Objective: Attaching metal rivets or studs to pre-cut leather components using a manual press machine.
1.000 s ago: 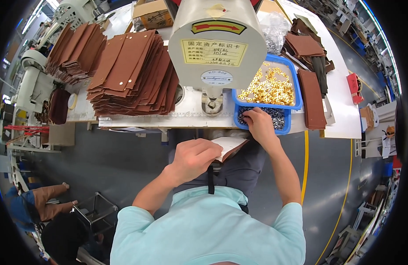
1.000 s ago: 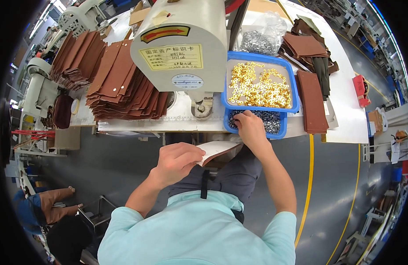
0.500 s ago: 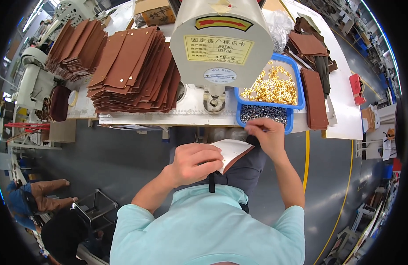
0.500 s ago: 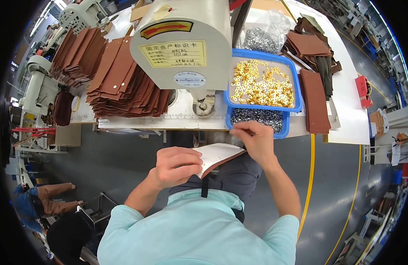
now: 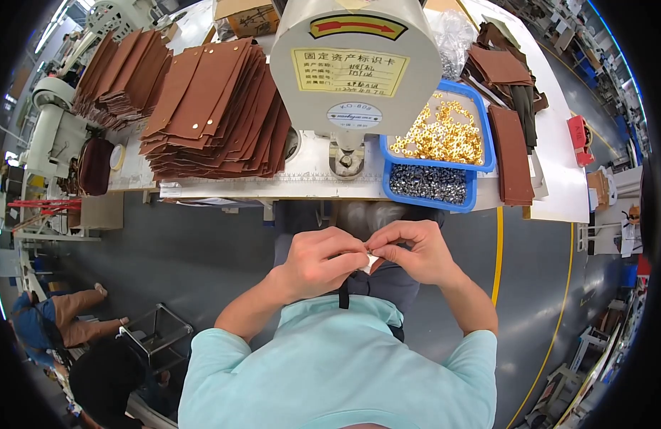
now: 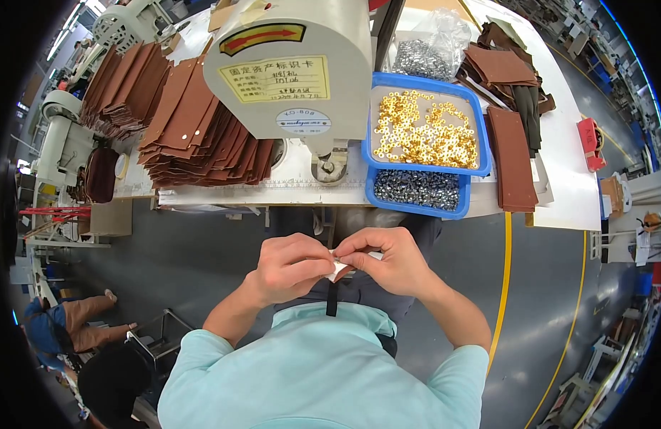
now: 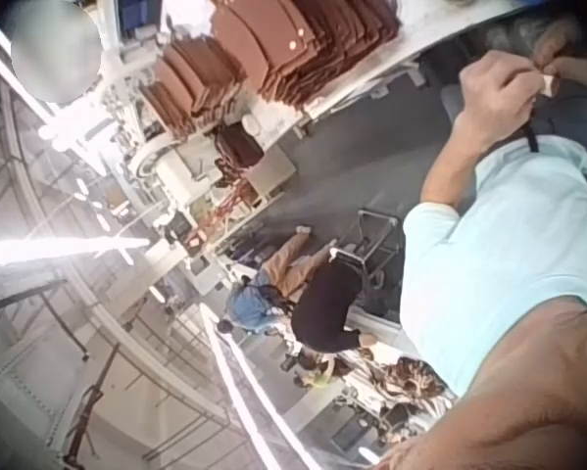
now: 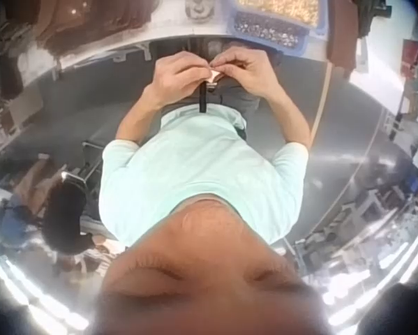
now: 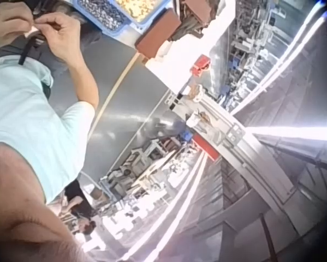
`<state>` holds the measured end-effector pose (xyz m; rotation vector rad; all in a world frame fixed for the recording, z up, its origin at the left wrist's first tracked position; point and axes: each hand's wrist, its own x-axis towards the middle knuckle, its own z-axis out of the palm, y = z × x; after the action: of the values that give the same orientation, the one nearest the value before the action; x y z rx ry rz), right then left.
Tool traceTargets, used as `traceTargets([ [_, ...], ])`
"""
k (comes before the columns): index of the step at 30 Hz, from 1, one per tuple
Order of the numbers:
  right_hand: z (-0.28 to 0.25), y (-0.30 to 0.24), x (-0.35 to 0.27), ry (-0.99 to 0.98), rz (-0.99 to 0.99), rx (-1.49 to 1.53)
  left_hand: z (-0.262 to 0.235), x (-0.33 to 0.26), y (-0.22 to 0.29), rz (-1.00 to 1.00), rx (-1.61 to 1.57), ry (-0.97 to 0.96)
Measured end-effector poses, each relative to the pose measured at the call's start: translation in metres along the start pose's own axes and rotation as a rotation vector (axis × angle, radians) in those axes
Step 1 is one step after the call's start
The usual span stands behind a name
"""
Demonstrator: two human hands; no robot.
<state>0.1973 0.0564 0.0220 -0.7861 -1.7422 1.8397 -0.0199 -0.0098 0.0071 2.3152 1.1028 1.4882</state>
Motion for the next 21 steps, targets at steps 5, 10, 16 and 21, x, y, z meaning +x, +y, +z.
traceTargets([
  [5, 0.0, -0.012, 0.0, 0.01, 0.037, -0.088, 0.001, -0.002, 0.0, -0.018, -0.015, -0.017],
  [10, 0.003, -0.017, -0.003, 0.011, -0.035, -0.151, 0.001, -0.004, -0.001, -0.071, -0.049, -0.013],
  [16, 0.001, -0.015, -0.002, -0.01, -0.066, -0.299, 0.001, -0.005, 0.0, -0.079, -0.068, -0.022],
  [21, 0.001, -0.014, -0.002, -0.007, -0.135, -0.339, 0.001, -0.005, -0.001, -0.103, -0.086, -0.041],
])
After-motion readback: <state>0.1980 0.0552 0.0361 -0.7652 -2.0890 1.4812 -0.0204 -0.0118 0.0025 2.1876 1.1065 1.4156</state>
